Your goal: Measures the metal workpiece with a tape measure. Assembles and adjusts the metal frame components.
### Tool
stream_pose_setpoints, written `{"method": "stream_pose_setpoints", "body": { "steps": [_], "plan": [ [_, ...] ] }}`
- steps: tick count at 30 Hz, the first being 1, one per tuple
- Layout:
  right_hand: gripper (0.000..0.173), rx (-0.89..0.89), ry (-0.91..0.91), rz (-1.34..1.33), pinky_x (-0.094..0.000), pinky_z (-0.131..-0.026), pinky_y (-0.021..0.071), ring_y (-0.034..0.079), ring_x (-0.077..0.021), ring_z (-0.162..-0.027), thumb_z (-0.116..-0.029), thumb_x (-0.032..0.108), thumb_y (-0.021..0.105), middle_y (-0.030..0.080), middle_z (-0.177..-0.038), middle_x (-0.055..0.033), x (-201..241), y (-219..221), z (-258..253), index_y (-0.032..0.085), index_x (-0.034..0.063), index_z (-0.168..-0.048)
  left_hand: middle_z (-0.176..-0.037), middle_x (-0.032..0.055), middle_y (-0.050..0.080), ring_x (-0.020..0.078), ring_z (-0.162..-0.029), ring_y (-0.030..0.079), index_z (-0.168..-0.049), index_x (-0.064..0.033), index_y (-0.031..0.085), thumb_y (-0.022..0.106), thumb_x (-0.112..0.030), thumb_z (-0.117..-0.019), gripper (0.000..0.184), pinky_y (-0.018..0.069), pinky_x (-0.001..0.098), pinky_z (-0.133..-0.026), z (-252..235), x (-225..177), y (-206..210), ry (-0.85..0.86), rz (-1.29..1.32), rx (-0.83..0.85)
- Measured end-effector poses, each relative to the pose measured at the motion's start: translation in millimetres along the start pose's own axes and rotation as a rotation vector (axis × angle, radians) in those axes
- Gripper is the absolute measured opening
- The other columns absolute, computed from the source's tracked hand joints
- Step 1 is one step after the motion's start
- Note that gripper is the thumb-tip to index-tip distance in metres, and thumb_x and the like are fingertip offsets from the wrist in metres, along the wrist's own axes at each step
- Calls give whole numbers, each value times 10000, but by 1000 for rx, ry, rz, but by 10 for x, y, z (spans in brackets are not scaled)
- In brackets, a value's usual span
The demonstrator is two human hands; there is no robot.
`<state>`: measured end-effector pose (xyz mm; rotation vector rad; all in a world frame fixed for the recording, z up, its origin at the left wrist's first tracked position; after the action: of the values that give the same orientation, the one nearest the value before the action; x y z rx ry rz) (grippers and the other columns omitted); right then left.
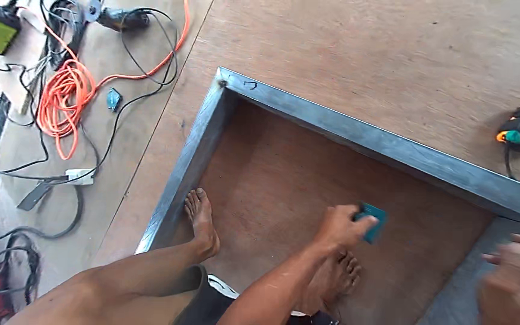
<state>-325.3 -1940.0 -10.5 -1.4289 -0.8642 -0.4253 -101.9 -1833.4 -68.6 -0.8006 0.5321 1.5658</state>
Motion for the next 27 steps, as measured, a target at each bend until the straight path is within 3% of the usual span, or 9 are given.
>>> {"method": "stream_pose_setpoints", "body": {
  "steps": [2,4,7,9,12,15,17,22,27],
  "plan": [
    [414,289,-17,-72,-380,-772,604,687,-216,-894,-1047,236,549,667,-1097,-225,330,526,185,597,-89,-1300,-922,112,743,202,-830,724,-1081,-18,734,628,-266,-1005,280,600,436,-818,95,154,-544,-70,-7,-279],
    [631,618,-30,-86,-464,-890,601,669,-307,-1127,-978,348,653,597,-1357,-223,706,1170,239,487,17,-1489,-875,93,724,188,-794,706,-1052,-33,731,606,-268,-1016,269,590,420,-788,168,116,-1009,-118,-19,-477],
    [828,861,-126,-140,-449,-961,577,608,-312,-1261,-939,393,704,459,-1529,-219,1279,1876,101,327,48,-1591,-845,74,713,168,-766,688,-1079,-55,731,603,-256,-1023,245,572,395,-759,337,-164,-1458,-91,-61,-604],
    [762,842,-195,-215,-429,-953,576,648,-274,-1196,-933,344,684,568,-1425,-208,1650,2132,-94,387,18,-1554,-950,90,735,185,-852,712,-1175,-51,707,611,-272,-1019,287,584,410,-805,435,-406,-1607,17,-120,-586],
    [545,824,-58,-324,-452,-908,568,696,-216,-1002,-922,202,696,702,-1108,-161,2031,2385,-395,517,-12,-1390,-1410,212,580,329,-1295,573,-1493,9,489,586,-545,-997,750,478,508,-1079,551,-768,-1816,70,-405,-318],
    [293,949,223,-546,-369,-791,609,700,-162,-863,-1012,141,639,696,-988,-106,2254,2650,-585,574,18,-1270,-1367,208,585,373,-1261,574,-1469,-64,533,531,-580,-1015,687,504,570,-999,624,-1000,-2314,116,-754,-42],
    [297,1007,329,-631,-380,-796,645,733,-195,-879,-1058,186,581,706,-1031,-123,2418,2828,-616,564,19,-1303,-1360,126,619,309,-1245,604,-1450,-148,571,539,-541,-1027,578,508,560,-1002,769,-1049,-2826,192,-927,51],
    [310,962,339,-746,-449,-799,661,752,-298,-914,-1052,113,575,716,-1097,-178,2677,3068,-818,546,6,-1342,-1395,66,618,253,-1242,625,-1519,-214,504,576,-546,-1003,618,520,542,-1026,1370,-417,-4185,150,-946,-256],
    [388,703,205,-690,-440,-748,659,749,-256,-874,-1003,110,663,710,-1100,-121,2782,2912,-1843,517,65,-1359,-1493,167,541,361,-1322,571,-1560,-148,437,552,-632,-975,768,483,596,-1054,1137,290,-4816,4,-636,-411]
  ]
}}
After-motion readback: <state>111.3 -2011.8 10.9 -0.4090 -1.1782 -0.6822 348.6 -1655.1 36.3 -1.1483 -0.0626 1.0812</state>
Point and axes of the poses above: each hand's wrist, its own z-axis away from the middle knuckle, its own y-axis out of the palm, x = y × z, the point moved 4 cm from there along -z, towards the middle knuckle
